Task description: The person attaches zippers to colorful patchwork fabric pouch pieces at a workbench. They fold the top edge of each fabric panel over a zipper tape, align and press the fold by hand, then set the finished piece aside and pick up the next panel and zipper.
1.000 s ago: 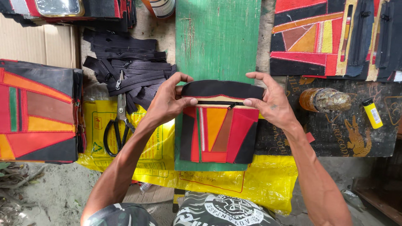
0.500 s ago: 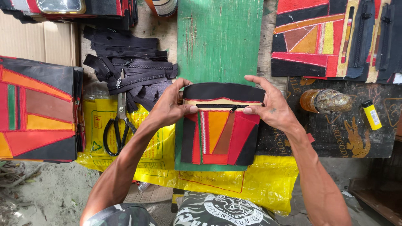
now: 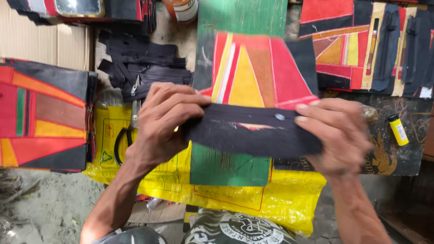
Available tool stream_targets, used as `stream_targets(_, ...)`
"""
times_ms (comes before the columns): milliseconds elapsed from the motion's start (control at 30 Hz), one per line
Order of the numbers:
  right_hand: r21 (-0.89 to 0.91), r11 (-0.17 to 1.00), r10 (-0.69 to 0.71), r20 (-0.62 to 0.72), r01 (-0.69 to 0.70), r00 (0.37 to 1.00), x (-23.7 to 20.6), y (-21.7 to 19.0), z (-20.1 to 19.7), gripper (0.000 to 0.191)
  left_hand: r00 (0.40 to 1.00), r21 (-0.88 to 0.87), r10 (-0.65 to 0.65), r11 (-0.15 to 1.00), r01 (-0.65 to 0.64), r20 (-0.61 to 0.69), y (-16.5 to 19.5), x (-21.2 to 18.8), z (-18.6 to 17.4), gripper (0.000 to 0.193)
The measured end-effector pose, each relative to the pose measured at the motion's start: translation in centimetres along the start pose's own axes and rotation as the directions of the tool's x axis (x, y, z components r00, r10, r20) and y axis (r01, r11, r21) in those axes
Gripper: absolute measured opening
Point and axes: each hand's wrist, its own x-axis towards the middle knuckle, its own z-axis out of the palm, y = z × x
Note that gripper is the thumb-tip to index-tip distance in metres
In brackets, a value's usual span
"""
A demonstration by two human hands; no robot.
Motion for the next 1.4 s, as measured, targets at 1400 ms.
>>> stream_targets(1400, -0.218, 0.960, 0.242, 0.340, -0.174, 0.909, -10.4, -0.1, 9.1, 0.039, 0.958, 0.298, -0.121, 0.954, 0.039, 0.260, -3.2, -8.2, 12.2, 0.086)
